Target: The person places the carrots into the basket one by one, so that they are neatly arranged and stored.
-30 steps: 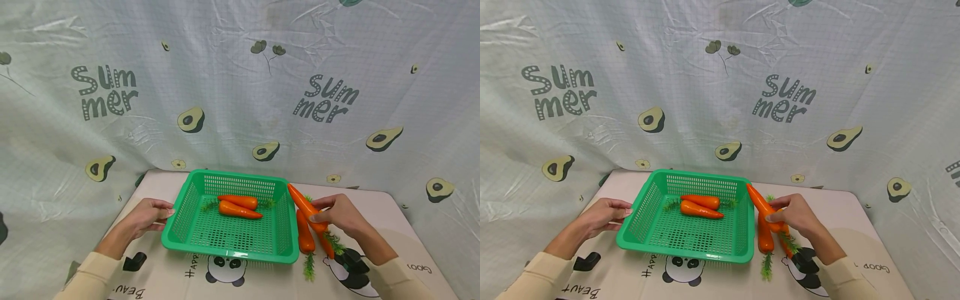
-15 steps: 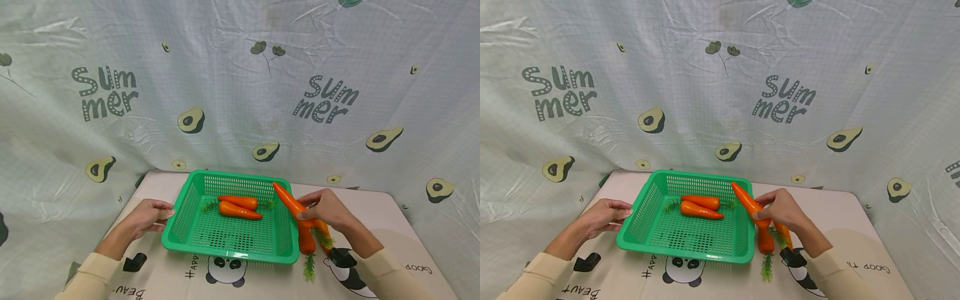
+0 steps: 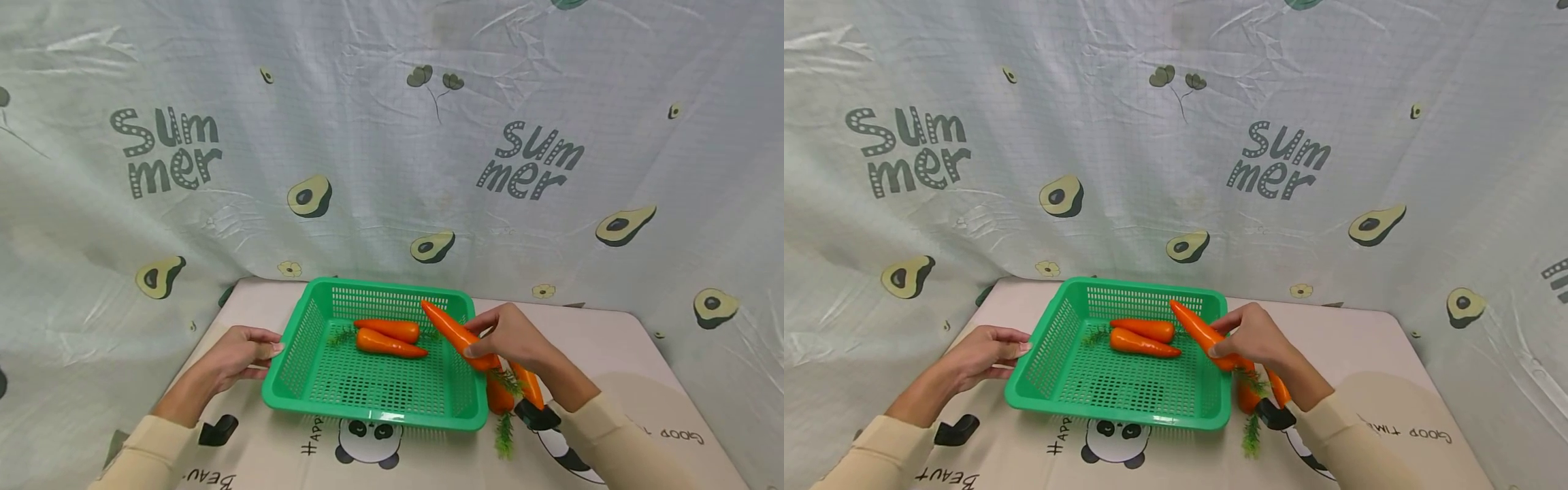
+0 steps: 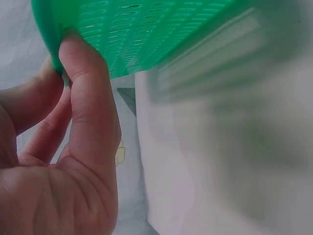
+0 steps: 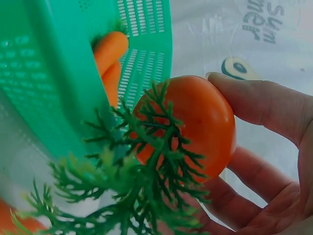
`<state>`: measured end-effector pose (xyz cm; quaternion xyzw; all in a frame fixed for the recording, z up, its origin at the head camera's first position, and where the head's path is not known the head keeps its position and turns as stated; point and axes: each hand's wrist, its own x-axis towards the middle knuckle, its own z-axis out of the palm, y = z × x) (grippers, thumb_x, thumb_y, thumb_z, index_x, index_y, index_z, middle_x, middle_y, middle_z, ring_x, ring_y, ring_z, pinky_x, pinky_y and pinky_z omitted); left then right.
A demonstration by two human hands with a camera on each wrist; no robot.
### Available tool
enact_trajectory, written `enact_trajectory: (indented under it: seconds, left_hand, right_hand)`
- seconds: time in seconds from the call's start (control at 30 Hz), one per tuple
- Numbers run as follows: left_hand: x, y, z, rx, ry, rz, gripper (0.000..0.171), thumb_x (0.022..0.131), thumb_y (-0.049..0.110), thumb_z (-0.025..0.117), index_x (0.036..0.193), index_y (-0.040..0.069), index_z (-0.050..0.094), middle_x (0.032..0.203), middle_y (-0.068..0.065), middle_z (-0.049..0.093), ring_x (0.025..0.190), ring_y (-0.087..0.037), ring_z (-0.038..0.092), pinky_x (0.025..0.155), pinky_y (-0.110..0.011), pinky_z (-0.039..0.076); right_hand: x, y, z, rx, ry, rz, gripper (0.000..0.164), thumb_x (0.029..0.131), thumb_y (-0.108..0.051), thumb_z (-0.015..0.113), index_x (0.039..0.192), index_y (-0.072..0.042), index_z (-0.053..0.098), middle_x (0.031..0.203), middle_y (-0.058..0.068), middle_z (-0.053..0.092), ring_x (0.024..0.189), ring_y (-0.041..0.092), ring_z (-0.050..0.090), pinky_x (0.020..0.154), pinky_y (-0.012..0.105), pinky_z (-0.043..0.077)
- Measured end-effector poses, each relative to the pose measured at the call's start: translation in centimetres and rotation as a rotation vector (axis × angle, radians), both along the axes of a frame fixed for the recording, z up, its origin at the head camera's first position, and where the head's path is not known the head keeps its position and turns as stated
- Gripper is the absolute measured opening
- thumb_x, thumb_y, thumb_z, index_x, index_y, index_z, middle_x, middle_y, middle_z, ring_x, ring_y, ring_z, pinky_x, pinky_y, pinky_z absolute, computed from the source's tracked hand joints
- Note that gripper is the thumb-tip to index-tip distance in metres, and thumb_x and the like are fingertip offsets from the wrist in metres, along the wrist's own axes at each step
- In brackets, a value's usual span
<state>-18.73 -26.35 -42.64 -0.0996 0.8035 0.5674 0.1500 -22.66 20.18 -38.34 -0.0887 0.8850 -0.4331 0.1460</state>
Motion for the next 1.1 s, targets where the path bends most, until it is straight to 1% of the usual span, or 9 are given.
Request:
enact_trajectory:
  seconds: [0.23,0.47,0.7,0.87,0.97,1.1]
  left_hand:
    - [0.0,0.0,0.0,0.005,-0.001,-0.008,0.040,0.102,0.010,0.066,0.134,-0.012,0.060,0.087,-0.002,0.070,0.077,-0.015,0.068,0.067,-0.031,0.063]
    - [0.0,0.0,0.0,0.007,0.002,-0.007,0.039,0.102,0.010,0.065,0.134,-0.012,0.060,0.087,-0.002,0.071,0.077,-0.015,0.068,0.067,-0.031,0.063]
    - [0.0,0.0,-0.1,0.002,0.008,0.002,0.037,0.102,0.010,0.066,0.132,-0.012,0.062,0.086,-0.002,0.072,0.076,-0.015,0.069,0.066,-0.031,0.063]
    - [0.0,0.1,-0.1,0.008,0.003,0.000,0.037,0.102,0.010,0.066,0.132,-0.011,0.062,0.086,-0.002,0.072,0.076,-0.015,0.069,0.066,-0.030,0.063]
    - [0.0,0.0,-0.1,0.008,0.003,0.000,0.037,0.102,0.010,0.066,0.133,-0.011,0.062,0.086,-0.002,0.072,0.076,-0.015,0.069,0.066,-0.030,0.063]
    - [0.0,0.0,-0.1,0.006,0.006,-0.001,0.038,0.102,0.010,0.065,0.133,-0.012,0.061,0.087,-0.002,0.072,0.076,-0.015,0.069,0.066,-0.030,0.063]
  right_hand:
    - [-0.1,-1.2,-0.1,0.012,0.005,0.020,0.039,0.076,-0.010,0.089,0.114,-0.005,0.080,0.103,0.011,0.076,0.084,0.023,0.066,0.070,0.034,0.060]
    - [-0.4,-2.3,-0.3,-0.024,0.004,0.038,0.041,0.072,-0.004,0.091,0.111,-0.002,0.080,0.105,0.012,0.078,0.087,0.022,0.069,0.074,0.034,0.062]
    - [-0.8,-3.5,-0.4,-0.031,0.009,0.089,0.040,0.070,-0.003,0.091,0.109,-0.003,0.081,0.104,0.012,0.078,0.085,0.021,0.069,0.073,0.034,0.062]
    - [-1.1,-4.3,-0.8,-0.051,-0.011,0.130,0.039,0.069,0.000,0.089,0.108,-0.003,0.081,0.105,0.013,0.079,0.084,0.021,0.070,0.071,0.035,0.062]
    - [-1.3,-4.8,-1.0,-0.050,-0.009,0.160,0.040,0.069,0.000,0.089,0.109,-0.003,0.081,0.108,0.013,0.079,0.089,0.021,0.071,0.075,0.036,0.062]
    - [-1.6,-5.3,-1.2,-0.018,0.007,0.180,0.040,0.069,-0.001,0.089,0.108,-0.004,0.082,0.114,0.014,0.078,0.097,0.021,0.071,0.081,0.038,0.062]
